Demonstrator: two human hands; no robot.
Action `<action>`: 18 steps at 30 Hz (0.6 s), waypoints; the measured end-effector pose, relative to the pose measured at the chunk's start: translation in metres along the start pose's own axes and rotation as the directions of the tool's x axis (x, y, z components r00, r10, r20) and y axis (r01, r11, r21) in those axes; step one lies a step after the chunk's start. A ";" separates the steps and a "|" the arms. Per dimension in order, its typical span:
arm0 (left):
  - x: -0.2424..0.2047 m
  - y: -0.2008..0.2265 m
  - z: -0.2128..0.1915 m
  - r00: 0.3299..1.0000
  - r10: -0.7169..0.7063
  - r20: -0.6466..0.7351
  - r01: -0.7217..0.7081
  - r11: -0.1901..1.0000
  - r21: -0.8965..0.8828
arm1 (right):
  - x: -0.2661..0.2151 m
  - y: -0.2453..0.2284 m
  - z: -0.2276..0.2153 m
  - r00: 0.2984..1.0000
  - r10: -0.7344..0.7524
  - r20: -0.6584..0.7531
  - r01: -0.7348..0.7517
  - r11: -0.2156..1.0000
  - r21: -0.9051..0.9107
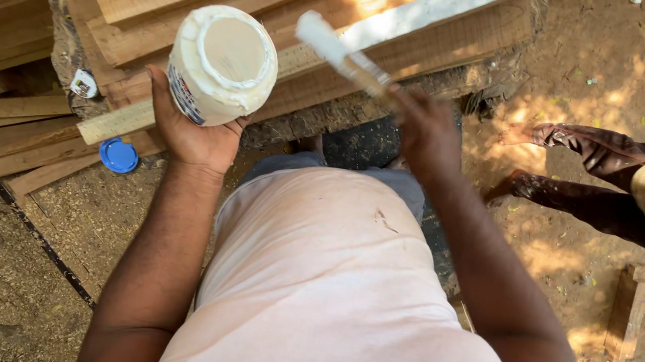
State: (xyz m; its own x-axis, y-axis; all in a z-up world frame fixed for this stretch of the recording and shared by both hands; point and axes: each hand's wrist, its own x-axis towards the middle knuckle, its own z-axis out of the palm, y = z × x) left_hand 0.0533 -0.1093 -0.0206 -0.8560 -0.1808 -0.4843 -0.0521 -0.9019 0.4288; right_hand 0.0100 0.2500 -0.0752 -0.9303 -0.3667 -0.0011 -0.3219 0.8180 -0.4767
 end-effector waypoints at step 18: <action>-0.059 -0.048 0.051 0.863 0.195 0.466 -0.130 0.977 -0.169 | -0.023 0.090 -0.163 0.982 0.084 0.170 -0.189 0.337 0.922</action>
State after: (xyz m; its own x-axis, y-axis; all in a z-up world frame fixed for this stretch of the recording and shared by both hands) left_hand 0.0805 -0.0355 0.0262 -0.9886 -0.1491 0.0209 0.1468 -0.9240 0.3532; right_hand -0.0257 0.4040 0.0254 -0.9106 -0.3665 -0.1908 0.2291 -0.0634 -0.9713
